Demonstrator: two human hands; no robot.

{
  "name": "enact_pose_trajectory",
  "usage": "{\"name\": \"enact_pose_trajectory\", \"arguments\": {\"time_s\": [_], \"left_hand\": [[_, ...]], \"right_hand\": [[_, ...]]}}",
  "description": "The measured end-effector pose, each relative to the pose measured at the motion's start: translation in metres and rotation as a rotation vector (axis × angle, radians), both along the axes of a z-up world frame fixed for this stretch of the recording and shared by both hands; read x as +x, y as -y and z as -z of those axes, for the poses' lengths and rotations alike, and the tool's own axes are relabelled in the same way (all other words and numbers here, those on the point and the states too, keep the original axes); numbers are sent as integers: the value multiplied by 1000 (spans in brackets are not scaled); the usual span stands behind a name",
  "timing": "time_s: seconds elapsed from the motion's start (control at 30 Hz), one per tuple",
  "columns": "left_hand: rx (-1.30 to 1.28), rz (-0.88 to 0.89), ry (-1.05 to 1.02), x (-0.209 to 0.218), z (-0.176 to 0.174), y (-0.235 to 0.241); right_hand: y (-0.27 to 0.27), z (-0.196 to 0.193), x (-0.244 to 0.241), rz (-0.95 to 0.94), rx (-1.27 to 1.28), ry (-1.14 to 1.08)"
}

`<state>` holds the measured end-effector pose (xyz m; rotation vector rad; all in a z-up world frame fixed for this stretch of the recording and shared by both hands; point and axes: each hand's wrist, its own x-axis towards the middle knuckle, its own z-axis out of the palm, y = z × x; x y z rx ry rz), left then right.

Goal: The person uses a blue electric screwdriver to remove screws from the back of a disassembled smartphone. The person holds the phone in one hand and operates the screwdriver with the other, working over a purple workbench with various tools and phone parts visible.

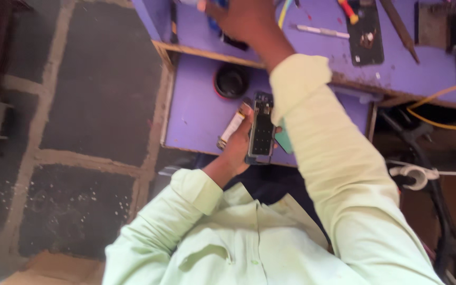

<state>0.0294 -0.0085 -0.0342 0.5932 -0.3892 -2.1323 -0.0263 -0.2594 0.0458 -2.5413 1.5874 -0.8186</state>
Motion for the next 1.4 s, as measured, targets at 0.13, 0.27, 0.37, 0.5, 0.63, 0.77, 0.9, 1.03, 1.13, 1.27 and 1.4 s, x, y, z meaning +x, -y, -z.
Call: {"name": "enact_pose_trajectory", "arguments": {"time_s": [0.13,0.27,0.37,0.5,0.63,0.77,0.9,1.03,1.13,1.27,1.4], "left_hand": [[4,-123,65,8,-4,8],[25,-119,25,13,-13,10],[33,-63,65,12,-18,7],[17,-35,141,6,-15,5],[22,-51,176,-2,1,-1],[-84,-185,460,-9,18,4],[-275,-223,796,-12,26,19],[-176,-122,687,-18,38,30],[-252,-98,718,-18,49,40],[-246,-41,715,-13,50,53],[-447,-5,929,-1,16,55]], "right_hand": [[19,-10,36,144,224,-191],[27,-10,46,229,140,-140],[27,-11,33,227,249,-95],[-1,-27,-12,139,321,115],[-82,-35,-78,-79,844,1169],[-177,-26,-133,-56,959,1478],[-239,1,-168,-78,1010,1705],[-276,33,-180,-160,910,1850],[-284,42,-184,-285,911,1802],[-291,40,-187,-388,888,1719],[-293,38,-188,-423,824,1690]]}}
